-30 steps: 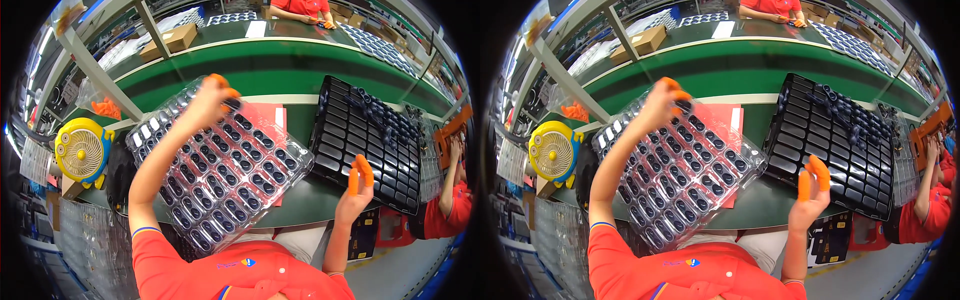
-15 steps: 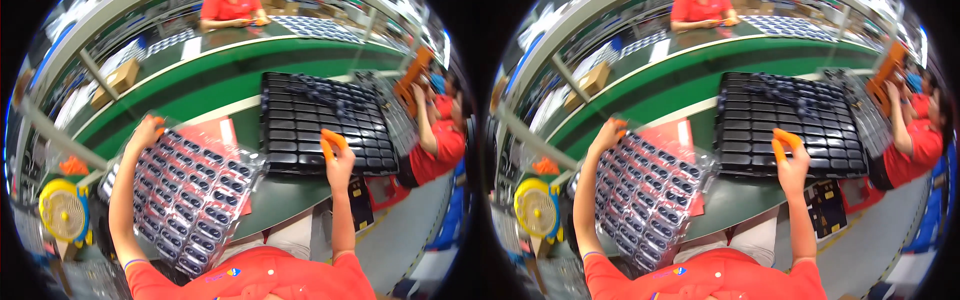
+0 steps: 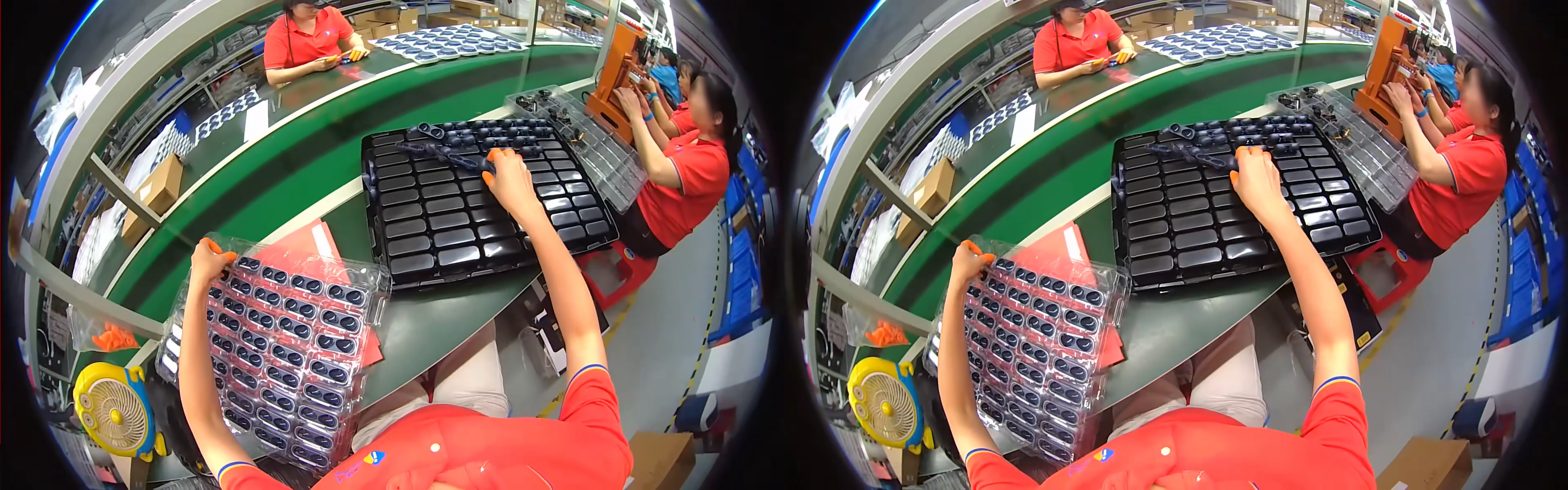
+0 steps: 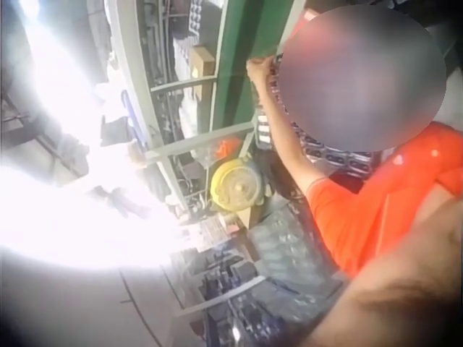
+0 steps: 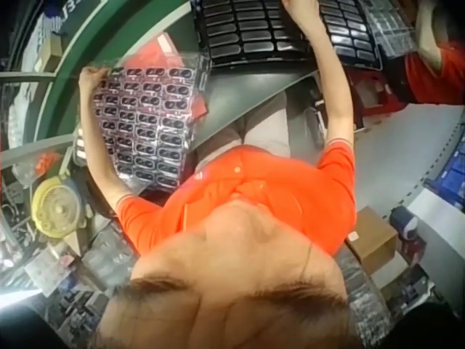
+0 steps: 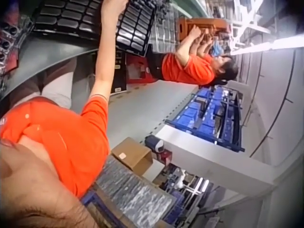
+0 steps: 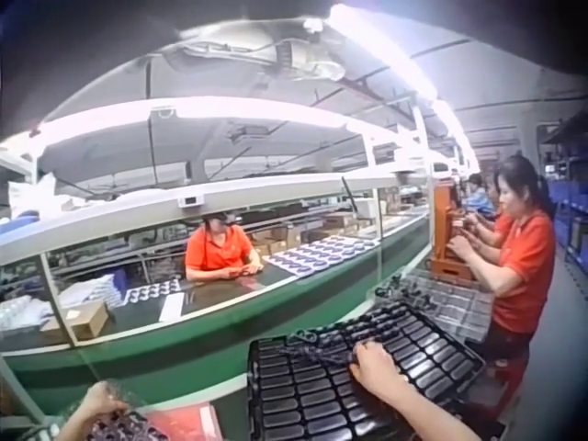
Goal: The person assembles small electronic components into a plastic tray by hand, placing each component into a component casing.
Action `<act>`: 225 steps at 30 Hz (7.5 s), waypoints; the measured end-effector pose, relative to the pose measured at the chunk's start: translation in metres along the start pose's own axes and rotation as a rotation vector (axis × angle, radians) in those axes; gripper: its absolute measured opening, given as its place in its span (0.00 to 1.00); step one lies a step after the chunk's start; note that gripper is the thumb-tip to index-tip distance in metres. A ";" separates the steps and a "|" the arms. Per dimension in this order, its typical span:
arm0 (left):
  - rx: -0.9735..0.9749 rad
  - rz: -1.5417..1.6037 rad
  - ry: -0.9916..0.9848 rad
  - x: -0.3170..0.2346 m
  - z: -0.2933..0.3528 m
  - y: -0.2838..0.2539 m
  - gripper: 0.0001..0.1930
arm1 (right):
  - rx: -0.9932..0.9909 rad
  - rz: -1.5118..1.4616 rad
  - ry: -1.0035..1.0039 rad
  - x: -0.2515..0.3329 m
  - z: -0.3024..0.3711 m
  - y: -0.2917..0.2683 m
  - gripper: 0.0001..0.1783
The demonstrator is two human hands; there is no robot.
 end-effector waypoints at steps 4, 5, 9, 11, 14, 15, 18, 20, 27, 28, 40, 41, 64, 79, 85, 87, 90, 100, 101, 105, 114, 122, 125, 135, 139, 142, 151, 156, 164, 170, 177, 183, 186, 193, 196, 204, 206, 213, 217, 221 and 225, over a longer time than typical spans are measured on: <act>-0.101 0.209 -0.046 0.006 -0.003 -0.002 0.17 | -0.079 0.037 -0.192 0.000 0.018 0.001 0.12; -0.091 0.260 -0.081 0.010 -0.005 -0.004 0.18 | -0.116 0.061 -0.262 -0.001 0.022 0.002 0.12; -0.059 0.388 -0.139 0.010 -0.001 -0.012 0.22 | -0.093 0.170 -0.350 -0.005 0.033 0.009 0.11; -0.040 0.438 -0.117 0.007 0.006 -0.016 0.22 | -0.133 0.119 -0.370 -0.005 0.034 0.011 0.11; 0.167 0.789 0.035 -0.029 0.026 -0.012 0.22 | -0.211 0.024 -0.407 -0.006 0.039 0.009 0.11; 0.246 0.842 0.093 -0.050 0.039 -0.009 0.21 | -0.180 0.052 -0.400 -0.007 0.041 0.008 0.11; 0.511 0.921 0.230 -0.112 0.075 0.005 0.21 | -0.118 0.107 -0.390 -0.004 0.045 0.005 0.11; 0.629 1.083 0.237 -0.138 0.095 0.022 0.23 | -0.127 0.094 -0.380 0.009 0.047 0.000 0.11; 1.124 1.347 0.230 -0.204 0.148 0.066 0.30 | -0.092 0.073 -0.424 0.014 0.053 -0.014 0.11; 1.123 1.347 0.226 -0.206 0.151 0.069 0.30 | -0.087 0.129 -0.439 0.013 0.054 -0.014 0.11; 1.177 1.562 0.278 -0.201 0.163 0.087 0.29 | 0.006 -0.061 -0.177 0.031 0.056 -0.058 0.10; 1.147 1.523 0.287 -0.199 0.162 0.089 0.27 | 0.033 -0.209 -0.087 0.033 0.057 -0.058 0.10; 1.076 1.060 0.540 -0.200 0.171 0.101 0.23 | 0.265 -1.290 0.319 0.071 0.092 -0.078 0.09; 1.140 1.360 0.131 -0.210 0.177 0.089 0.23 | 0.372 -1.655 0.458 0.120 0.111 -0.064 0.09; 1.097 1.322 0.260 -0.208 0.177 0.093 0.22 | 0.357 -1.687 0.416 0.125 0.114 -0.070 0.11; 0.992 1.140 0.319 -0.204 0.174 0.096 0.22 | 0.289 -1.604 0.391 0.128 0.115 -0.075 0.12; 0.918 0.974 0.374 -0.207 0.174 0.091 0.22 | 0.146 -1.497 0.247 0.128 0.119 -0.074 0.13; 0.931 1.316 0.429 -0.207 0.182 0.097 0.22 | 0.008 -1.100 0.069 0.122 0.124 -0.084 0.15; 0.921 1.302 0.462 -0.207 0.183 0.096 0.21 | -0.037 -1.055 0.017 0.122 0.123 -0.085 0.14; 0.887 1.237 0.550 -0.208 0.185 0.092 0.20 | -0.133 -0.941 -0.097 0.122 0.124 -0.088 0.14; 0.812 1.017 0.719 -0.205 0.191 0.083 0.20 | 0.014 -1.085 -0.080 0.115 0.123 -0.092 0.14; 0.776 1.077 0.771 -0.199 0.194 0.092 0.19 | 0.047 -1.421 0.107 0.118 0.130 -0.084 0.12; 0.791 1.074 0.770 -0.200 0.194 0.091 0.20 | 0.064 -1.443 0.148 0.117 0.128 -0.085 0.11; 0.814 1.104 0.793 -0.204 0.192 0.086 0.19 | -0.293 -1.116 -0.103 0.122 0.135 -0.079 0.09; 0.773 1.029 0.848 -0.204 0.192 0.084 0.19 | -0.087 -1.456 0.183 0.125 0.135 -0.081 0.10; 0.629 0.862 0.993 -0.206 0.195 0.077 0.18 | -0.303 -1.127 -0.054 0.125 0.140 -0.086 0.10; 0.488 0.759 1.161 -0.207 0.201 0.073 0.19 | -0.515 -0.878 -0.310 0.122 0.147 -0.089 0.10; 0.643 0.932 1.001 -0.203 0.200 0.080 0.19 | -0.340 -1.151 0.026 0.124 0.150 -0.081 0.10; 0.701 0.966 0.970 -0.203 0.201 0.082 0.20 | -0.280 -1.195 -0.038 0.122 0.144 -0.090 0.09; 0.684 0.973 1.008 -0.205 0.204 0.079 0.20 | -0.337 -1.125 -0.088 0.120 0.145 -0.091 0.10; 0.768 0.972 0.923 -0.205 0.207 0.074 0.21 | -0.420 -1.032 -0.220 0.120 0.146 -0.092 0.09; 0.684 0.916 0.994 -0.203 0.205 0.077 0.20 | -0.217 -1.274 -0.051 0.119 0.145 -0.090 0.10; 0.701 0.949 0.945 -0.199 0.206 0.082 0.20 | -0.093 -1.321 0.040 0.118 0.145 -0.092 0.11; 0.743 1.069 0.889 -0.207 0.211 0.080 0.19 | -0.183 -1.197 -0.010 0.120 0.149 -0.092 0.13; 0.778 1.198 0.894 -0.210 0.211 0.080 0.17 | -0.282 -1.086 -0.100 0.121 0.148 -0.096 0.13; 0.703 1.242 0.943 -0.207 0.206 0.081 0.10 | -0.070 -1.291 0.068 0.118 0.134 -0.097 0.16; 0.654 1.154 0.934 -0.206 0.208 0.079 0.11 | -0.135 -1.123 -0.081 0.121 0.140 -0.094 0.18; 0.450 0.696 1.082 -0.215 0.208 0.060 0.13 | -0.283 -0.847 -0.305 0.124 0.142 -0.096 0.18; 0.426 0.638 1.114 -0.210 0.211 0.064 0.15 | -0.318 -0.818 -0.376 0.126 0.146 -0.094 0.16; 0.410 0.627 1.106 -0.205 0.216 0.079 0.14 | -0.272 -0.816 -0.359 0.124 0.149 -0.093 0.13; 0.565 0.737 0.878 -0.209 0.212 0.086 0.11 | -0.112 -0.851 -0.246 0.119 0.145 -0.089 0.11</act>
Point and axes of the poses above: each hand's wrist, its own z-axis away from the middle knuckle, its own y-axis out of the palm, x = y × z, the point moved 2 cm from there along -z, towards the middle knuckle, and after that the axes turned 4 degrees about z, right-handed, at the moved point
